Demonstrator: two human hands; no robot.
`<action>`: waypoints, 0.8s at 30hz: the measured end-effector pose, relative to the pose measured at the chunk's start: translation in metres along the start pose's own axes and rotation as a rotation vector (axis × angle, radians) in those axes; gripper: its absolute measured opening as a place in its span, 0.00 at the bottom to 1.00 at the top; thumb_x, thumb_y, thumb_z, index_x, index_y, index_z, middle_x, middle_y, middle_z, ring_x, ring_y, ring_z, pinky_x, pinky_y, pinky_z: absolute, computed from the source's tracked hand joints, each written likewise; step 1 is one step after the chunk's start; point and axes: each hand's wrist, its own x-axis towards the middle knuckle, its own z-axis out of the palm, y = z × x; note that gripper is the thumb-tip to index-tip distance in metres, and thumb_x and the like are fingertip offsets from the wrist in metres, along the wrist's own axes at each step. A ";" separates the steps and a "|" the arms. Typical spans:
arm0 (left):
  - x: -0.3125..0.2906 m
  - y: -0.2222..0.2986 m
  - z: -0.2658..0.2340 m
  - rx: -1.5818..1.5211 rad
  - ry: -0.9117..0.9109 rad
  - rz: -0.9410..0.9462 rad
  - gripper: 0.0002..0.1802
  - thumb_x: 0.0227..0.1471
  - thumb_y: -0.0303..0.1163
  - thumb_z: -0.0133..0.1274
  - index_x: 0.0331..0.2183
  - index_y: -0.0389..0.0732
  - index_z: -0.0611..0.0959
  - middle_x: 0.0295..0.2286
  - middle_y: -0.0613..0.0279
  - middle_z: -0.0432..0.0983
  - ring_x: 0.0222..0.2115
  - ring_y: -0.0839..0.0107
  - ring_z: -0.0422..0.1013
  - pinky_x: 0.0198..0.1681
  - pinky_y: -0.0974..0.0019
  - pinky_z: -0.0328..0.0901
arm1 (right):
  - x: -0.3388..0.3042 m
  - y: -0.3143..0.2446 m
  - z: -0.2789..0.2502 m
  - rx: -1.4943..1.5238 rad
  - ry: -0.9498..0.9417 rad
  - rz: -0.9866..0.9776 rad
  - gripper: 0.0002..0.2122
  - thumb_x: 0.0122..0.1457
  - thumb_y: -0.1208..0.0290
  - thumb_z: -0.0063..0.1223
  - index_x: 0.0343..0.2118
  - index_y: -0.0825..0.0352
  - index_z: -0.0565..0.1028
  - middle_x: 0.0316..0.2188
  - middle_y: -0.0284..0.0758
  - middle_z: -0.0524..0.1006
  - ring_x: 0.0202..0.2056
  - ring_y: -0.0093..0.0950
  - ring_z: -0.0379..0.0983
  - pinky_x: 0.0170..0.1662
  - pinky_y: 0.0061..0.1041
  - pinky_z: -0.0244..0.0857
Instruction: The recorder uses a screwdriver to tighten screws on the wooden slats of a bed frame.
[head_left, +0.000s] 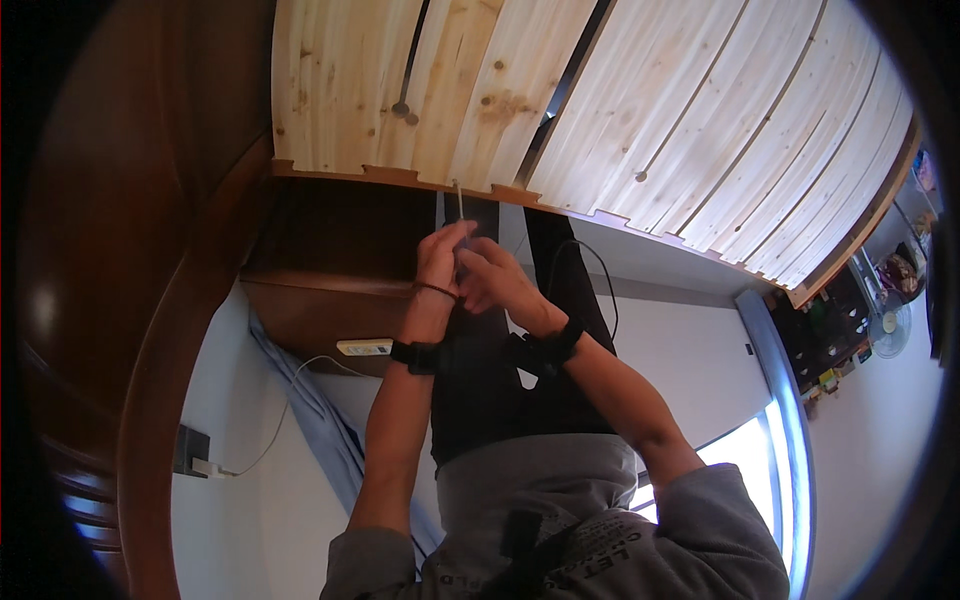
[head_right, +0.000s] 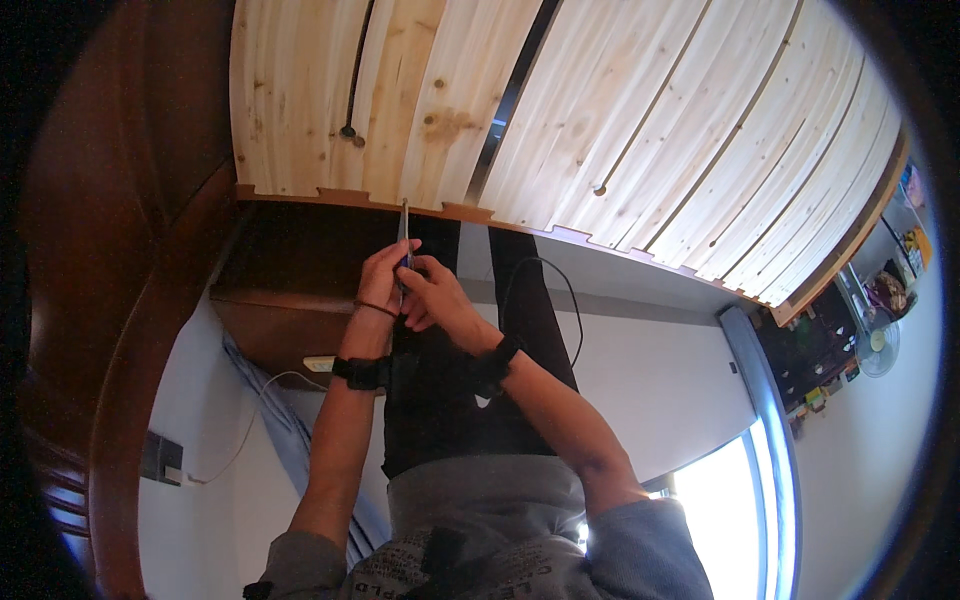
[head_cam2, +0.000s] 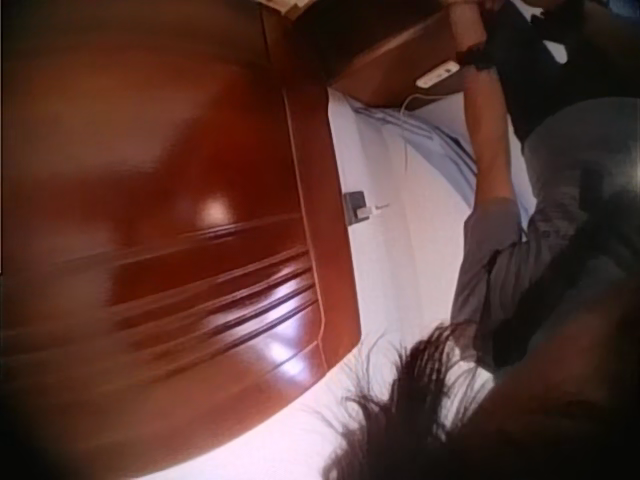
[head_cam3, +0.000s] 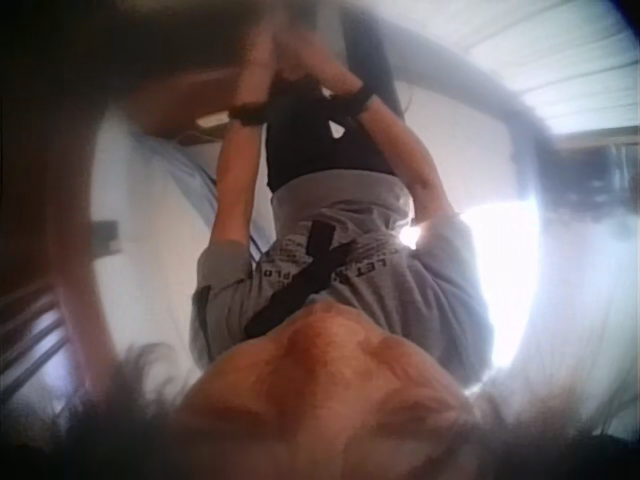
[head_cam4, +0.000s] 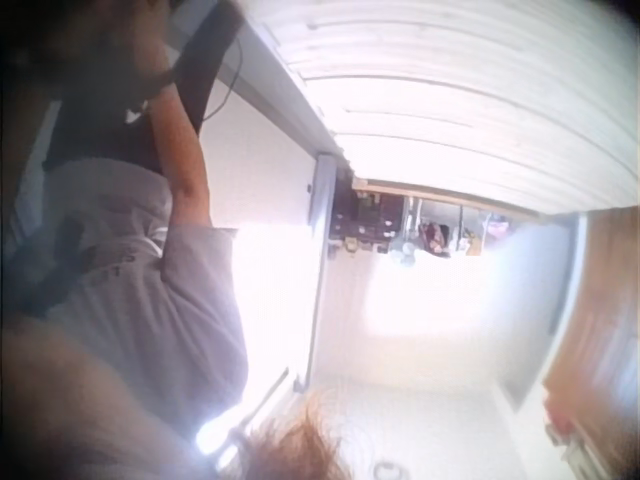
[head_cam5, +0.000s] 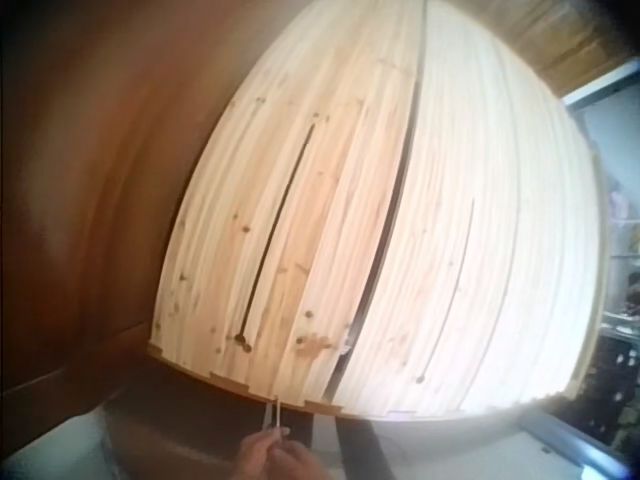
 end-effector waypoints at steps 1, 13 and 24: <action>0.001 0.000 -0.001 0.003 0.003 0.000 0.14 0.46 0.35 0.46 0.31 0.34 0.74 0.19 0.65 0.68 0.19 0.78 0.63 0.20 0.77 0.59 | 0.000 -0.001 0.001 0.009 0.003 -0.009 0.15 0.52 0.59 0.38 0.33 0.68 0.64 0.17 0.34 0.68 0.15 0.21 0.66 0.18 0.15 0.61; 0.007 -0.007 -0.001 0.050 0.057 -0.042 0.15 0.45 0.37 0.47 0.32 0.34 0.74 0.18 0.62 0.67 0.12 0.73 0.63 0.06 0.73 0.54 | 0.013 0.010 -0.005 -0.038 0.070 -0.069 0.12 0.50 0.64 0.39 0.22 0.69 0.67 0.13 0.30 0.64 0.11 0.17 0.58 0.12 0.14 0.51; 0.011 -0.005 -0.005 0.029 0.010 -0.019 0.14 0.45 0.35 0.46 0.31 0.33 0.74 0.18 0.62 0.68 0.17 0.72 0.65 0.14 0.73 0.59 | 0.012 0.003 -0.001 -0.061 0.077 -0.078 0.11 0.50 0.64 0.40 0.22 0.69 0.67 0.12 0.31 0.64 0.10 0.18 0.58 0.11 0.15 0.50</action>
